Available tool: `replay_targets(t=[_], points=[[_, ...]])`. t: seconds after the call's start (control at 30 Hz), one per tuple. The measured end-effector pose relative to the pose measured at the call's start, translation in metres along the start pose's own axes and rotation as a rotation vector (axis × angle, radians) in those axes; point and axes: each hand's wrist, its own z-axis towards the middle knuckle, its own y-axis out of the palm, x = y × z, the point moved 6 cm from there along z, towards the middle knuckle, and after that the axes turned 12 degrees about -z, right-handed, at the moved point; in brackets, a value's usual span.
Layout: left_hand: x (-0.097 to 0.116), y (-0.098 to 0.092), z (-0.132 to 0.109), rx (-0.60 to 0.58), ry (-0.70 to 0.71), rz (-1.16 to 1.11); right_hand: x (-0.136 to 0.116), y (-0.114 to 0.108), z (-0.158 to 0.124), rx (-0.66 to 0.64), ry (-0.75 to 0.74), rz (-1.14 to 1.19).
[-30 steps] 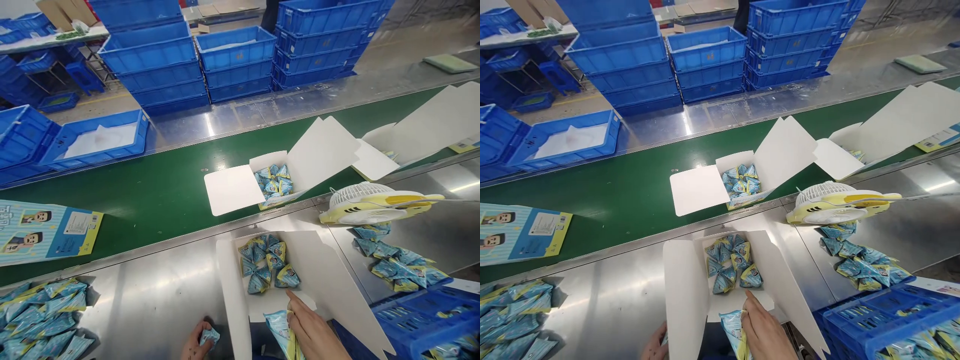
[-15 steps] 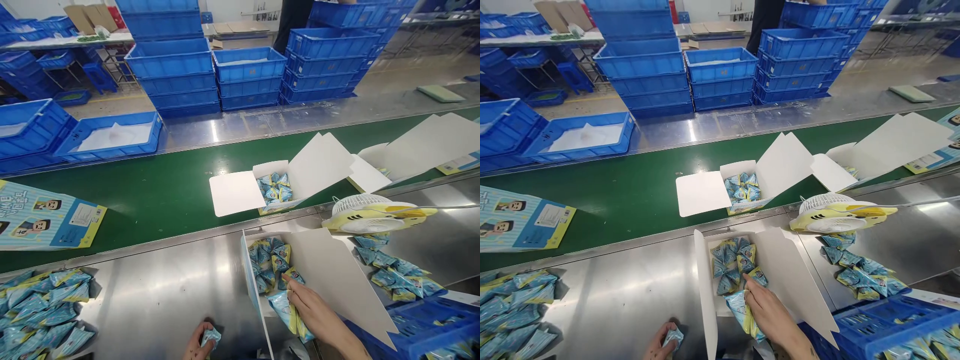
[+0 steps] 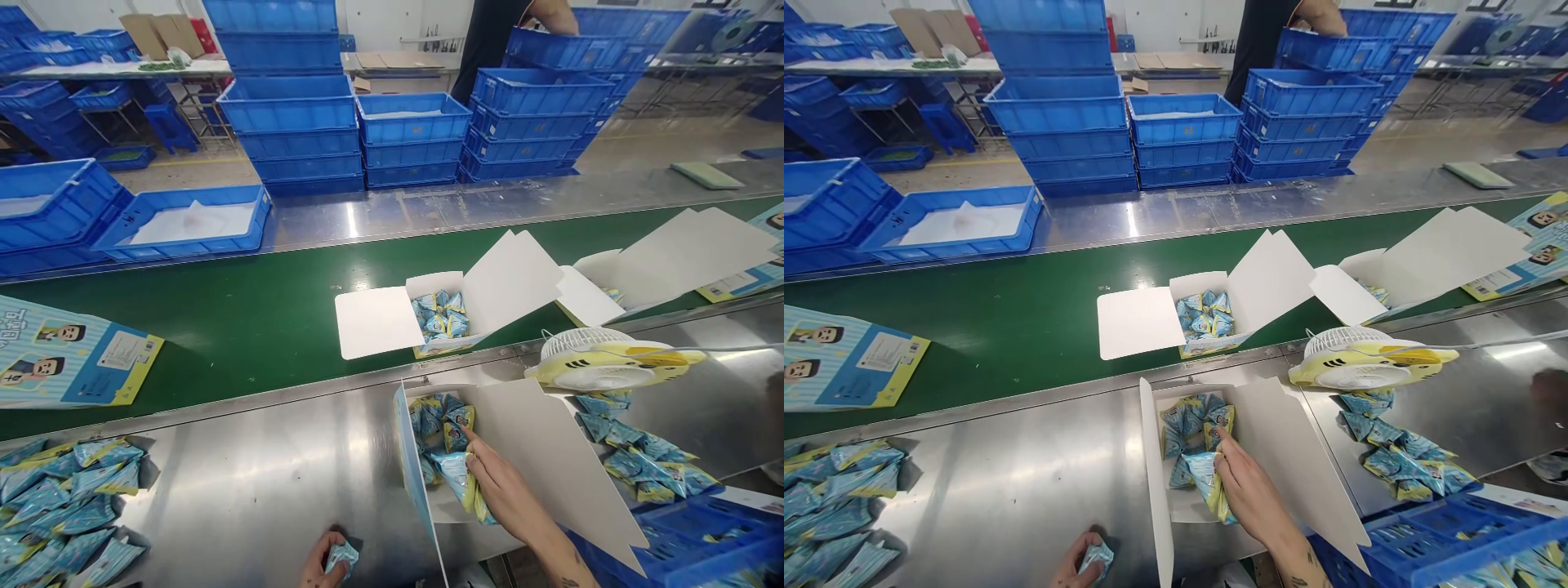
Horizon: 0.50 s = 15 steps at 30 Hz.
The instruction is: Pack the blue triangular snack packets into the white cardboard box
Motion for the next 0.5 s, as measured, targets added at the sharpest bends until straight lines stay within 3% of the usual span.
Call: replay_targets(t=[0.3,0.5], points=[[0.017,0.005,-0.016,0.007,-0.068,-0.018,0.011,0.004,-0.006,-0.022,0.079,0.095],[0.016,0.003,-0.012,0.024,-0.045,-0.001,0.009,-0.019,-0.009,0.156,0.101,0.139]])
